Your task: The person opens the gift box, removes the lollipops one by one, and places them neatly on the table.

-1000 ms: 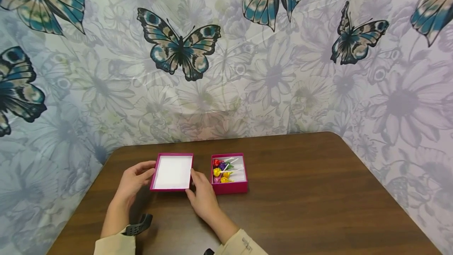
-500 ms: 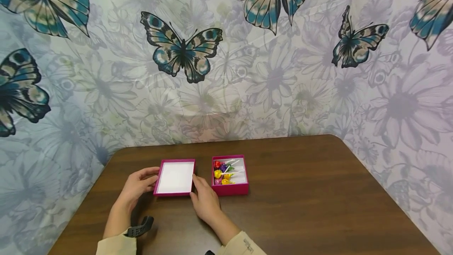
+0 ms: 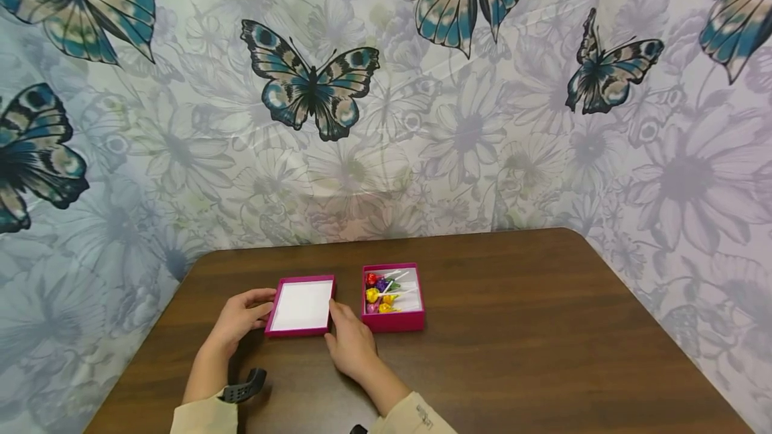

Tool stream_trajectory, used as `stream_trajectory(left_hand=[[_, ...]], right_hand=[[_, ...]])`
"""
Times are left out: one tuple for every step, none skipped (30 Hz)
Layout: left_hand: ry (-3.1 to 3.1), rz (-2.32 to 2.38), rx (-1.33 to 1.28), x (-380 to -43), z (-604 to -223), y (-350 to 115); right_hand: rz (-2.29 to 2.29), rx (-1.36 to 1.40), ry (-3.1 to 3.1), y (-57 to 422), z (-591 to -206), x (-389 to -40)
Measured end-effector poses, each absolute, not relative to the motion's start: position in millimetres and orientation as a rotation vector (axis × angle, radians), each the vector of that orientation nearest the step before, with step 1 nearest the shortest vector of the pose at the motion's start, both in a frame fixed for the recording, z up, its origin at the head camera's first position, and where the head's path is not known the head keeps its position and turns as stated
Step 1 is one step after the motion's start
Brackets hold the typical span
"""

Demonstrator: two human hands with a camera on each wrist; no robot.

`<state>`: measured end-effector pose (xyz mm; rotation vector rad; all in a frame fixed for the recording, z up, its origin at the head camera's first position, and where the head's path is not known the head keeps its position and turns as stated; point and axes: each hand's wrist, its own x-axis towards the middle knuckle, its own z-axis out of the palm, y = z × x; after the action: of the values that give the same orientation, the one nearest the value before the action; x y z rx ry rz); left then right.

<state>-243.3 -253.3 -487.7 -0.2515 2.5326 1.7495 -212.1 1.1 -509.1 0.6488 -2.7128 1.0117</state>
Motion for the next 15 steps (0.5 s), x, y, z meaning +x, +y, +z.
stream_trajectory(left_hand=[[2.539, 1.742, -0.249, -243.5, -488.3, -253.0], [2.544, 1.735, -0.247, -243.7, -488.9, -252.9], [2.548, 1.730, -0.248, -243.8, -489.5, -253.0], [2.550, 1.728, -0.250, -243.9, -490.0, -253.2], [2.552, 1.724, -0.248, -243.9, -490.4, -253.4], [2.554, 1.720, -0.249, -243.8, -490.5, -253.6], [2.554, 1.717, -0.249, -243.7, -490.6, -253.9], [2.556, 1.712, -0.246, -243.6, -490.6, -254.2], [2.556, 1.709, -0.244, -243.6, -490.4, -254.3], [2.556, 1.708, -0.240, -243.6, -490.3, -254.4], [2.554, 1.710, -0.237, -243.7, -490.0, -254.5], [2.553, 1.711, -0.236, -243.7, -489.8, -254.5], [2.551, 1.714, -0.233, -243.7, -489.5, -254.5], [2.550, 1.717, -0.229, -243.6, -489.1, -254.5], [2.550, 1.719, -0.225, -243.5, -488.7, -254.5]], right_hand=[[0.996, 0.648, -2.718, 1.1, -508.7, -212.0], [0.981, 0.648, -2.723, 1.1, -508.3, -212.0], [0.976, 0.647, -2.727, 1.0, -507.8, -211.9], [0.974, 0.646, -2.731, 0.9, -507.7, -212.0], [0.975, 0.645, -2.735, 0.7, -507.3, -212.0], [0.974, 0.646, -2.738, 0.5, -507.0, -211.9], [0.974, 0.644, -2.741, 0.4, -506.7, -211.9], [0.973, 0.644, -2.743, 0.3, -506.6, -211.8], [0.975, 0.644, -2.743, 0.2, -506.7, -211.7], [0.973, 0.644, -2.742, 0.2, -506.8, -211.6], [0.971, 0.645, -2.738, 0.2, -506.7, -211.4], [0.977, 0.647, -2.736, 0.3, -506.9, -211.3], [0.989, 0.648, -2.732, 0.4, -507.1, -211.2], [1.003, 0.650, -2.728, 0.5, -507.2, -211.1], [1.018, 0.651, -2.724, 0.7, -507.3, -211.1]])
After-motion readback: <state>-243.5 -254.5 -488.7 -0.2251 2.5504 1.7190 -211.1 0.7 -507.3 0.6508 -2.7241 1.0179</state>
